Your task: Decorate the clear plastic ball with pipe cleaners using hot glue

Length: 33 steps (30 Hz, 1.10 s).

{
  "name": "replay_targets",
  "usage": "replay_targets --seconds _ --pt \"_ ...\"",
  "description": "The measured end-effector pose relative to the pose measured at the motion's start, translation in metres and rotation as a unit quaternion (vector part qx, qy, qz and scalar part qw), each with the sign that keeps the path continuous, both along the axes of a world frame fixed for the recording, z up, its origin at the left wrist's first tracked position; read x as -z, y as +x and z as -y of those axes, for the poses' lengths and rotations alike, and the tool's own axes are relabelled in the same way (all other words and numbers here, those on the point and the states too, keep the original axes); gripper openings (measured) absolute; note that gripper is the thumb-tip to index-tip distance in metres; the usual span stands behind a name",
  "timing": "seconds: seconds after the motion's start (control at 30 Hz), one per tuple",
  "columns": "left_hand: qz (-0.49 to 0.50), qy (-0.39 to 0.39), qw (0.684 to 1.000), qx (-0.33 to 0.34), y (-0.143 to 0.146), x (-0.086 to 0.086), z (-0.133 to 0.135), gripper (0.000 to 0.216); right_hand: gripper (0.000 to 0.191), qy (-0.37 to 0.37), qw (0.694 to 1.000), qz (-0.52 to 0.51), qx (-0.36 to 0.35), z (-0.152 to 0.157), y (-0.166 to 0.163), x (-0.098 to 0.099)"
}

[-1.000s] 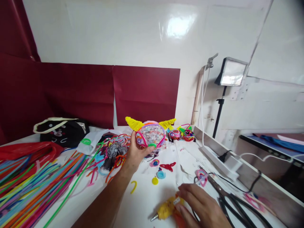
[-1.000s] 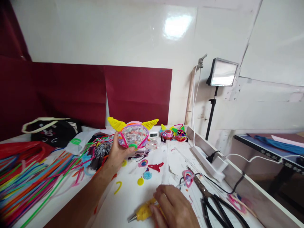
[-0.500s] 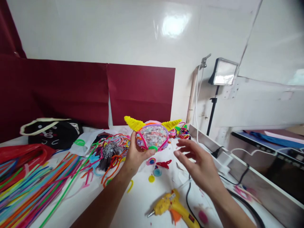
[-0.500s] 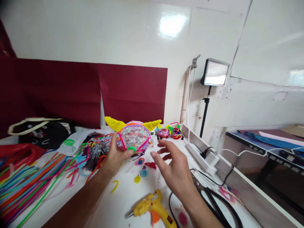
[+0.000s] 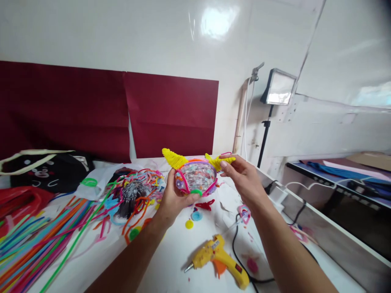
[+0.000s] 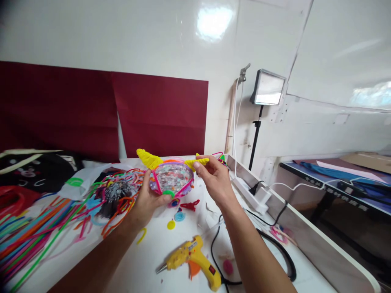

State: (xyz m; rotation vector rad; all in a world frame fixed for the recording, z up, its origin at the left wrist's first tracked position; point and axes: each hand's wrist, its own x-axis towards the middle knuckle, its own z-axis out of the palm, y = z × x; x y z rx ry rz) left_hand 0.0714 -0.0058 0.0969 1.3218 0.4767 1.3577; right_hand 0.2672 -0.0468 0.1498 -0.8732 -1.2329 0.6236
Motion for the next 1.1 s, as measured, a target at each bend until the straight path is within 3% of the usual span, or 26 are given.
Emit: replay_targets --seconds 0.5,0.67,0.87,1.1 --pt "-0.016 -0.038 0.999 -0.021 0.0006 0.0067 -0.0007 0.123 0.033 0.016 0.999 -0.018 -0.026 -0.0055 0.0039 0.0008" --pt "-0.011 -0.036 0.999 0.012 0.0012 0.0047 0.001 0.124 0.031 0.02 0.999 -0.03 -0.039 -0.0069 0.0045 0.0017" --pt "-0.017 -0.065 0.998 -0.002 0.0006 0.0042 0.003 0.137 0.029 0.018 0.998 -0.048 -0.037 -0.0076 0.0031 0.0014" --pt "-0.014 -0.063 0.998 0.015 0.0015 0.0032 0.0039 0.135 0.037 0.007 0.999 -0.039 -0.019 -0.0072 0.0006 0.0001"
